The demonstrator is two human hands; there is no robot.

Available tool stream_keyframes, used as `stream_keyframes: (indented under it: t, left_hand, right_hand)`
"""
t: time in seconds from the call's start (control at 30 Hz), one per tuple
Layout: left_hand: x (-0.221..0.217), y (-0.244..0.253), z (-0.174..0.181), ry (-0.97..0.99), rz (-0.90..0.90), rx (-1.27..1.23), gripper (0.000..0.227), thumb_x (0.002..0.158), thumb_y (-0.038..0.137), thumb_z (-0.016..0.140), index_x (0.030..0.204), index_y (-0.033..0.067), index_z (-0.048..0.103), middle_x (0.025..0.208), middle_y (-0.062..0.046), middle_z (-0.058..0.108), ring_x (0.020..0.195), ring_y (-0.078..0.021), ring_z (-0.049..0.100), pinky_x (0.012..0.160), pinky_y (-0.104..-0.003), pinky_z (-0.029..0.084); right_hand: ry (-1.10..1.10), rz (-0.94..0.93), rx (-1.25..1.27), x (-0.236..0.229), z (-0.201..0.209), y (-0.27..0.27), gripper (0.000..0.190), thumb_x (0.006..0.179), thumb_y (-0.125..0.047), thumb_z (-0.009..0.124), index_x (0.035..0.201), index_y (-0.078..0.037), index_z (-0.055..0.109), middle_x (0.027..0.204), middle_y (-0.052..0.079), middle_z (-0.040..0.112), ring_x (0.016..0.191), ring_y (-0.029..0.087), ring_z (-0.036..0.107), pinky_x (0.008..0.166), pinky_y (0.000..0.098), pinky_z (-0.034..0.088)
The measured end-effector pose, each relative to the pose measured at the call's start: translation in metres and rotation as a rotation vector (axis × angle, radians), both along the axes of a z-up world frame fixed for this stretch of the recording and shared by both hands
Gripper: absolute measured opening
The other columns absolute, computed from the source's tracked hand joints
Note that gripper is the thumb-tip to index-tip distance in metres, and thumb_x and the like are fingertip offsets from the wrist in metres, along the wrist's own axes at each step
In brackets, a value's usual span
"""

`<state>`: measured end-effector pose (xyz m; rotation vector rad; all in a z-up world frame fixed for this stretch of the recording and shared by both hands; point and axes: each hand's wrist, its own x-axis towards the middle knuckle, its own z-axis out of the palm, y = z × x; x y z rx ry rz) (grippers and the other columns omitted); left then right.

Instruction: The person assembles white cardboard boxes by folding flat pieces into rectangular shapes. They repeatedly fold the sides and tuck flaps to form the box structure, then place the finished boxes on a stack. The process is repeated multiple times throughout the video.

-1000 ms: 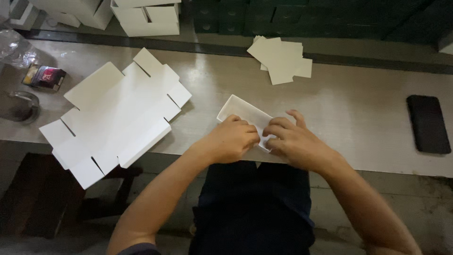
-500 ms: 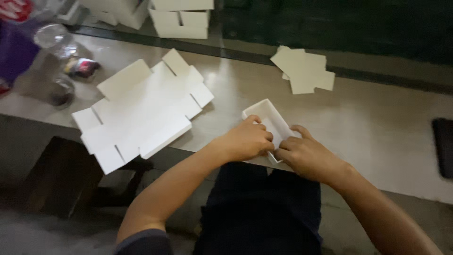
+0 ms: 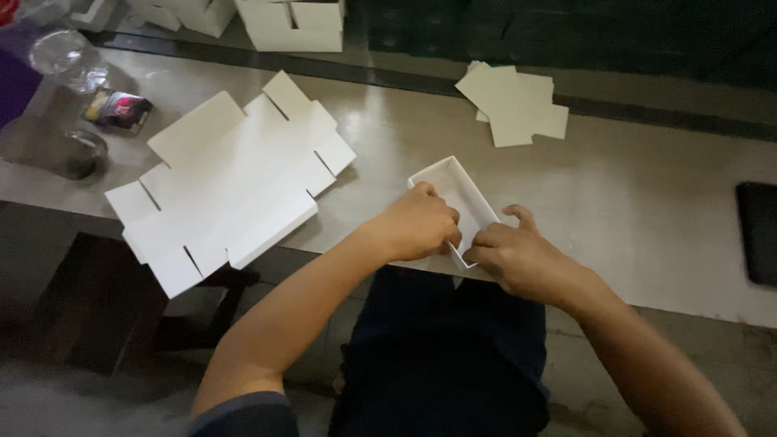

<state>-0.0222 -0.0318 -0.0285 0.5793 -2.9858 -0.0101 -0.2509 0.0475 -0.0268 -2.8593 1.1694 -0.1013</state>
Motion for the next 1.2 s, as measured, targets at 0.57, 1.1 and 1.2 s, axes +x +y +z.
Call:
stream_keyframes:
  t: [0.57, 1.1, 1.2]
  left_hand:
    - [-0.006, -0.005, 0.001, -0.040, 0.047, 0.251, 0.009, 0.082, 0.037, 0.074, 0.087, 0.0314, 0.078, 0.091, 0.003, 0.075, 0.093, -0.0272, 0.074, 0.098, -0.047, 0.041]
    - [0.003, -0.004, -0.012, 0.184, 0.076, 0.160, 0.020, 0.088, 0.034, 0.073, 0.104, 0.0222, 0.073, 0.110, -0.003, 0.071, 0.104, -0.0309, 0.070, 0.098, -0.053, 0.046]
    - [0.038, 0.014, 0.018, 0.539, 0.243, 0.109, 0.065, 0.093, 0.062, 0.059, 0.140, 0.0179, 0.063, 0.157, -0.023, 0.043, 0.146, -0.0416, 0.040, 0.115, -0.053, 0.029]
  right_hand:
    - [0.128, -0.091, 0.225, 0.008, 0.011, -0.004, 0.011, 0.083, -0.027, 0.074, 0.093, -0.027, 0.069, 0.105, -0.007, 0.063, 0.105, 0.016, 0.057, 0.106, 0.0625, 0.022]
    - [0.101, -0.219, -0.032, 0.016, -0.001, -0.005, 0.022, 0.084, -0.040, 0.068, 0.089, -0.019, 0.072, 0.104, 0.000, 0.068, 0.109, 0.022, 0.063, 0.111, 0.0665, 0.025]
    - [-0.146, -0.159, -0.006, -0.013, -0.019, -0.017, 0.019, 0.070, -0.034, 0.074, 0.079, -0.018, 0.067, 0.120, 0.000, 0.062, 0.126, 0.028, 0.050, 0.112, 0.0627, 0.031]
